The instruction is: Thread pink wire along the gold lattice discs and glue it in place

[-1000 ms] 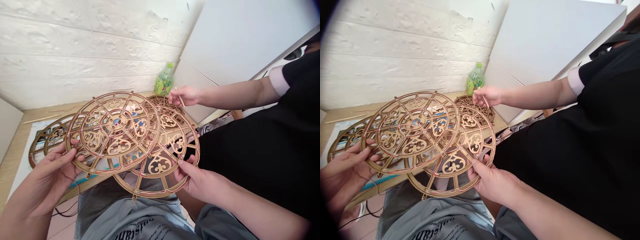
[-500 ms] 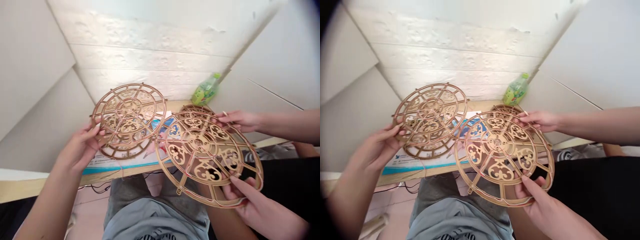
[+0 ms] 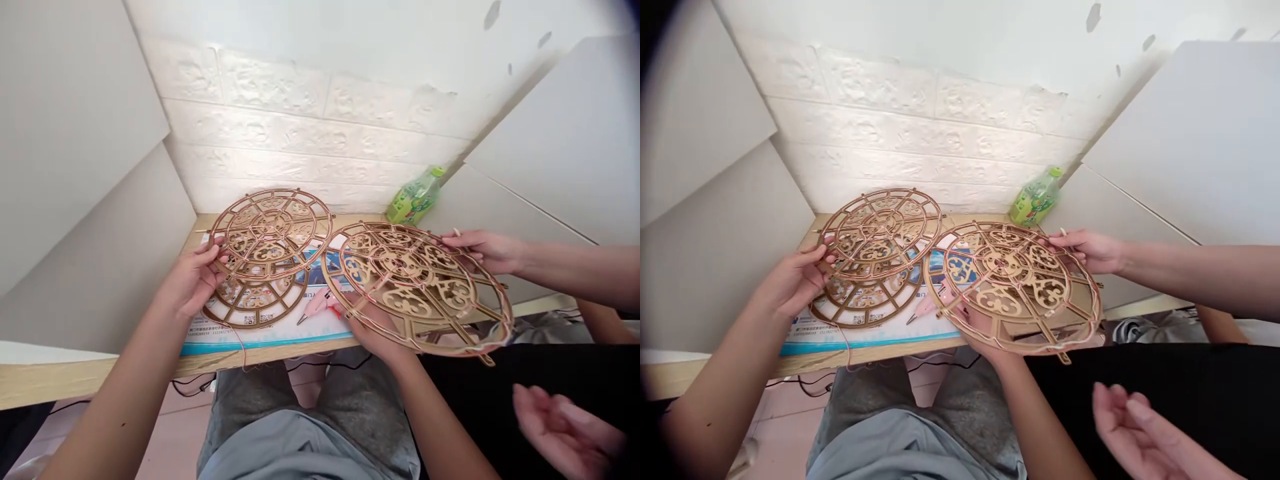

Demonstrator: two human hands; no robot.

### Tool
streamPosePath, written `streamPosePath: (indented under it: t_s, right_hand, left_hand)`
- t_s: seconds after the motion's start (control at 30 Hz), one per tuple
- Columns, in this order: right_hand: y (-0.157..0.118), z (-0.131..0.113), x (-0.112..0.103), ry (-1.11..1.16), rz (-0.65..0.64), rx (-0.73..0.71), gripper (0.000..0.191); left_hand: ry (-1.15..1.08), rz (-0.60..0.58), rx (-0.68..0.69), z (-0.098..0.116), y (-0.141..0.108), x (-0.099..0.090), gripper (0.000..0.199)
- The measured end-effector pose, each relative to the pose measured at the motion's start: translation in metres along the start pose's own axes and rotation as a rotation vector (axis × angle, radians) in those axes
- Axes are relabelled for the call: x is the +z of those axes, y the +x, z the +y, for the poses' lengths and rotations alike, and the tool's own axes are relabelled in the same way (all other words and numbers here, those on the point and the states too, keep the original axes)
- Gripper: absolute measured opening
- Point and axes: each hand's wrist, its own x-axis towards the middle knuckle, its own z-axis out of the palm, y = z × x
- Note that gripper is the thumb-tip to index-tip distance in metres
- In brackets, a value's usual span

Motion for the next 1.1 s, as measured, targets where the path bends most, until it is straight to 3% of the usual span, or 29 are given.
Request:
streamPosePath:
  t_s: [0.1, 0.17, 0.23, 0.4, 0.6, 0.83, 1.1]
  right_hand:
    - [-0.039, 0.007, 0.062, -0.024, -0.116, 0.078, 0.017]
    - [-0.058, 0.012, 0.091, -0.029, -0.171, 0.131, 0.025]
    - [-0.068, 0.016, 0.104, 0.005, -0.246, 0.209, 0.035]
    - [-0.068, 0.02, 0.092, 0.192, -0.416, 0.424, 0.05]
    - [-0.075, 0.014, 0.084, 0.38, -0.604, 0.571, 0.069]
    - [-0.075, 0.02, 0.087, 0.35, -0.45, 0.587, 0.064]
    - [-0.07, 0.027, 0.078, 0.254, -0.473, 0.688, 0.069]
  left_hand:
    - [-0.018, 0.011, 0.042, 0.003, -0.001, -0.008, 0.028]
    - [-0.022, 0.037, 0.066, 0.003, -0.002, -0.011, 0.029]
    - [-0.021, 0.063, 0.086, 0.002, -0.002, -0.014, 0.03]
    - [-0.013, 0.114, 0.103, -0.002, 0.003, -0.017, 0.03]
    - [0.039, 0.136, 0.131, -0.006, 0.001, -0.021, 0.027]
    - [0.148, 0.17, 0.14, -0.008, -0.027, -0.026, 0.029]
    - [0.191, 0.228, 0.124, -0.014, -0.052, -0.028, 0.026]
